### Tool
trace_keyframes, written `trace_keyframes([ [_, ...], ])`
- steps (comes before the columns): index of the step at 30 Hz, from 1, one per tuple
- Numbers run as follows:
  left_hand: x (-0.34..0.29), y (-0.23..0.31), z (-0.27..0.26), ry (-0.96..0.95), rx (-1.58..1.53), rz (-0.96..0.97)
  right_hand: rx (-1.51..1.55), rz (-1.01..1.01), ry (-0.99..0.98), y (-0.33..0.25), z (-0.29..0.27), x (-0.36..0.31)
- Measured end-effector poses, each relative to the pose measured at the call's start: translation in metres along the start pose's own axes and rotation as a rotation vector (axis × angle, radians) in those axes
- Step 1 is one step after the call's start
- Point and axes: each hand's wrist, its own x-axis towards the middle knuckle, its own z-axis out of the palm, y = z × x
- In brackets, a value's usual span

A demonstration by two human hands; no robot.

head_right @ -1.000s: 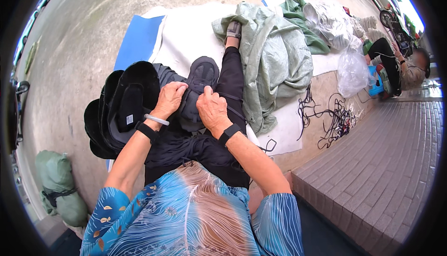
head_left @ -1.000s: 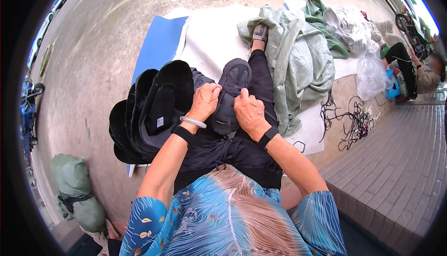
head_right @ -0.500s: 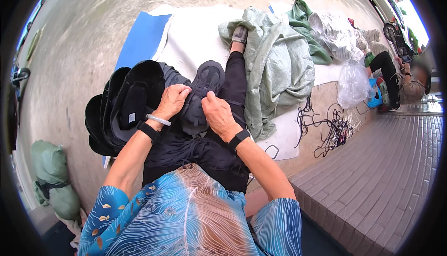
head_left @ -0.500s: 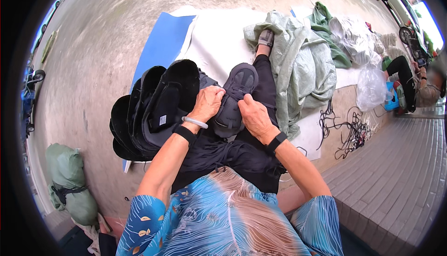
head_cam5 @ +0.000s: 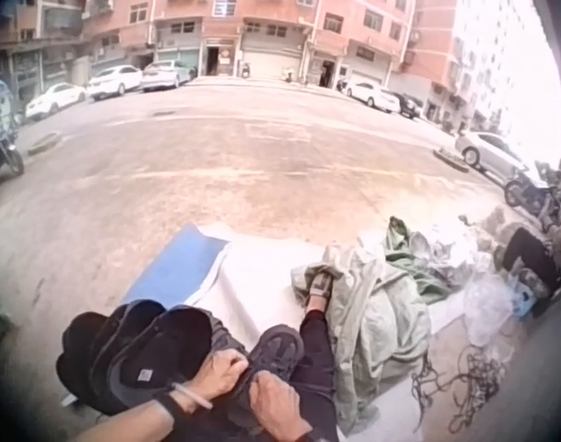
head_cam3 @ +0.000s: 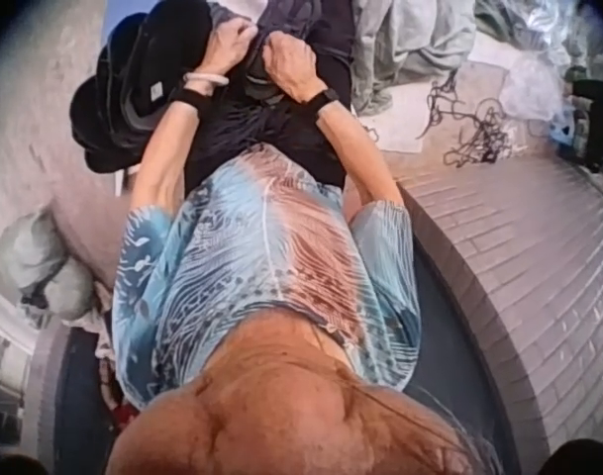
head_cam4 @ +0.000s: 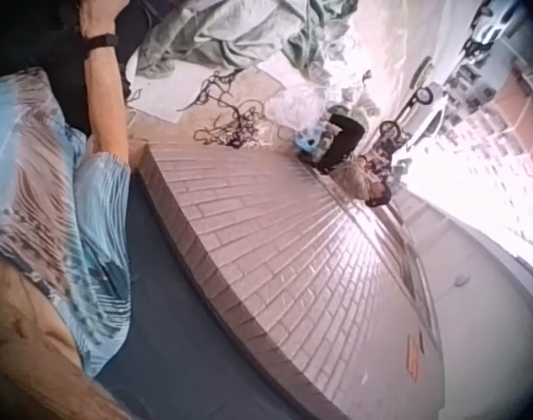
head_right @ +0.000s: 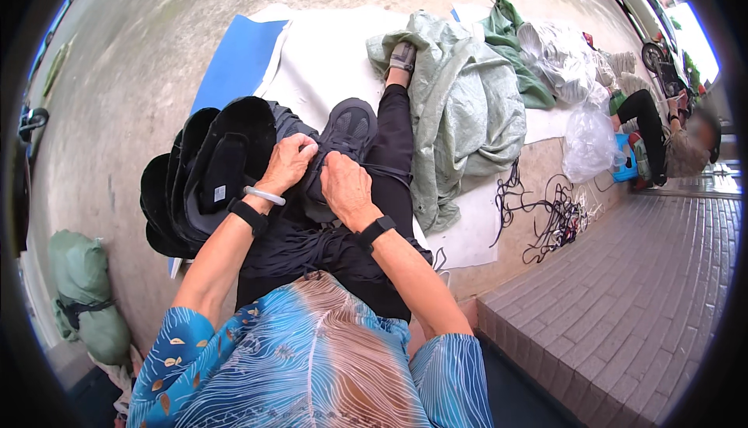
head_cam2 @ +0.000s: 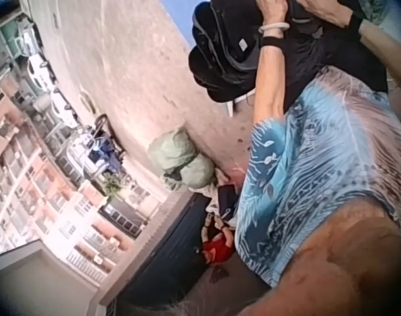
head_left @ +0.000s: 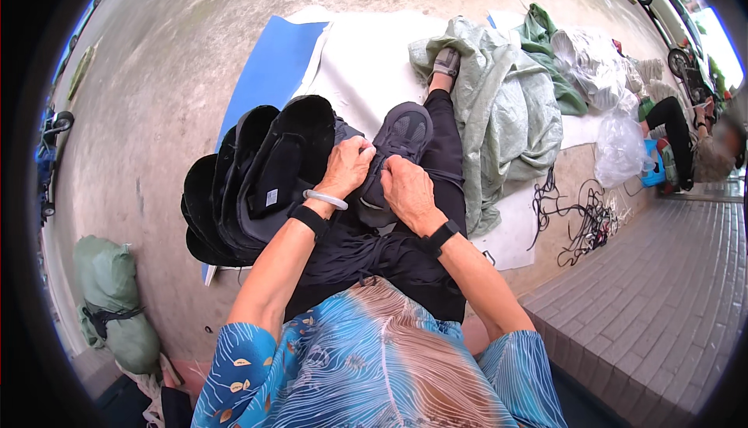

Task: The recorder is sitting on the floor outdoors and lacing a black shoe.

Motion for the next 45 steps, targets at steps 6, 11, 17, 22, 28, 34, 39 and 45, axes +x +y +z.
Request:
trace_keyframes([
  [6, 0.006, 0.000, 0.000, -0.018, 0.027, -0.086, -0.095, 0.181, 0.075, -0.012, 0.005, 0.008],
  [11, 0.008, -0.001, -0.004, -0.058, -0.026, -0.067, 0.003, 0.197, 0.154, -0.004, 0.015, 0.006],
  [17, 0.010, 0.000, -0.004, -0.059, -0.146, -0.149, 0.054, 0.267, 0.146, -0.004, 0.020, 0.011],
  [22, 0.009, 0.002, -0.004, -0.001, -0.129, -0.147, -0.050, 0.264, 0.161, -0.011, 0.017, 0.013],
  [28, 0.005, 0.004, 0.000, 0.063, -0.020, -0.023, -0.050, 0.208, 0.202, -0.011, 0.019, 0.012],
  [34, 0.000, 0.001, 0.001, 0.123, 0.022, 0.136, -0.076, 0.183, 0.200, -0.009, 0.024, 0.018],
  [39, 0.003, 0.000, -0.001, 0.109, 0.063, 0.175, -0.108, 0.177, 0.183, -0.011, 0.024, 0.019],
  [45, 0.008, 0.001, -0.005, -0.037, 0.031, -0.047, -0.170, 0.132, 0.194, -0.012, 0.027, 0.017],
])
